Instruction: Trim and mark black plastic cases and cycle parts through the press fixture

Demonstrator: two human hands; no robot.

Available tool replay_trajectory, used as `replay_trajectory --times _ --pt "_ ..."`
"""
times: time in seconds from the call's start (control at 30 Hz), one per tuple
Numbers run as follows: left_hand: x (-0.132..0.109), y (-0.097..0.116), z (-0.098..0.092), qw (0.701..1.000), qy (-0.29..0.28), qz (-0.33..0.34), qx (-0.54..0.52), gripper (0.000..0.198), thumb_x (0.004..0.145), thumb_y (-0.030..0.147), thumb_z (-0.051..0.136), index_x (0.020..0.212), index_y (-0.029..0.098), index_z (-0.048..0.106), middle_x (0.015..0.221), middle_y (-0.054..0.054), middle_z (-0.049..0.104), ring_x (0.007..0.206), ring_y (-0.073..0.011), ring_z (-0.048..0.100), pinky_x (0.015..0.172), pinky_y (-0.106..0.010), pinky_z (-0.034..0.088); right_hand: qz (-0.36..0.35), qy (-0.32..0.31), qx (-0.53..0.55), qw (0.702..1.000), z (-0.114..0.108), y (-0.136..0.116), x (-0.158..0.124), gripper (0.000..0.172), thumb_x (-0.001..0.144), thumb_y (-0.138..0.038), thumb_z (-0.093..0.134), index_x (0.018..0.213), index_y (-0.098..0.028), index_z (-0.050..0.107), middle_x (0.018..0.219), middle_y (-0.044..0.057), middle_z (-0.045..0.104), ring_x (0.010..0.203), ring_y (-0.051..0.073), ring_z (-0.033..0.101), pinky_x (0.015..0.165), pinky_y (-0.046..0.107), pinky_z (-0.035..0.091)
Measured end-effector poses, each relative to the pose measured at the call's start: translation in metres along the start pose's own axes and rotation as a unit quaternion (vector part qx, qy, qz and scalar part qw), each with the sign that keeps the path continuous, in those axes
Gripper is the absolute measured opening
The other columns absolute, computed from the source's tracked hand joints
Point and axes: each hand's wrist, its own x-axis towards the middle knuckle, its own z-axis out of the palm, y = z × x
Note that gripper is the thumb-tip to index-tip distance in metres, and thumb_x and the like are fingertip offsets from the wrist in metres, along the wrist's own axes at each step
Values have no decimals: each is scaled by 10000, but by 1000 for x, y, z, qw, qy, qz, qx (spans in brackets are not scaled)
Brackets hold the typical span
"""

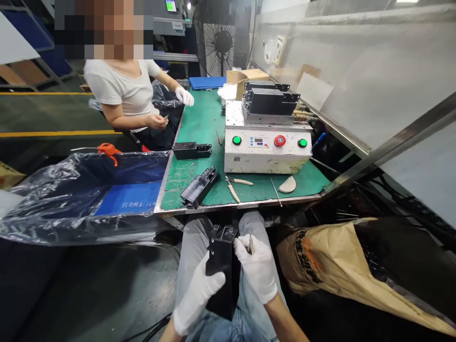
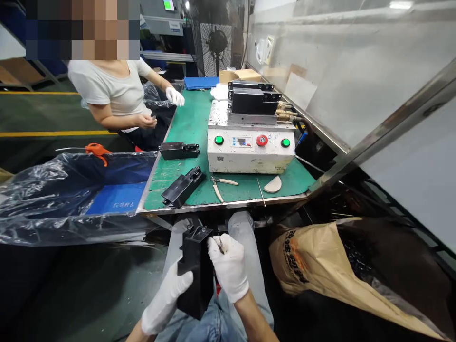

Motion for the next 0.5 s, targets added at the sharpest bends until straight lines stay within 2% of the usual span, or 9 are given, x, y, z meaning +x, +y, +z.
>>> replay_trajectory --times 0.1,0.23,0.3,0.37,0.43,0.5 --pt "5 -2 -5 1000 25 7 7 707 744 523 859 1339 204 650 1390 -125 707 1311 -362 624 1170 -482 471 8 -33 22 999 0 1 10 423 963 -372 562 597 -244 396 566 -39 450 535 118 433 521 240 389" --pt "10 -2 -11 994 74 49 68 685 624 521 910 1181 182 699 1180 -133 784 1125 -398 696 992 -482 574 -51 -122 24 991 -6 -6 29 377 975 -348 535 625 -227 463 602 -35 473 570 114 446 558 235 388" --pt "9 -1 -14 986 96 72 118 594 581 395 920 1104 198 719 1061 -104 792 1040 -390 712 939 -474 592 -79 -141 19 987 -7 -12 35 390 978 -340 532 610 -221 482 598 -35 466 567 112 436 553 235 377" --pt "8 2 -15 973 125 91 169 518 554 230 891 1048 225 737 1013 -72 781 1016 -370 713 949 -461 591 -93 -149 25 984 -10 -17 39 404 983 -343 538 600 -215 523 592 -35 481 557 109 442 550 232 382" --pt "8 4 -17 961 150 105 207 518 534 130 866 1023 247 743 1004 -53 772 1015 -349 712 979 -447 581 -83 -171 40 981 -14 -22 39 359 991 -364 558 680 -209 648 643 -21 574 588 113 514 584 226 429" --pt "8 6 -20 958 160 106 213 528 545 124 872 1038 254 733 1009 -49 770 1015 -335 711 985 -436 576 -57 -204 43 976 -22 -25 40 261 983 -407 606 932 -215 775 765 -2 677 670 130 606 650 229 489"
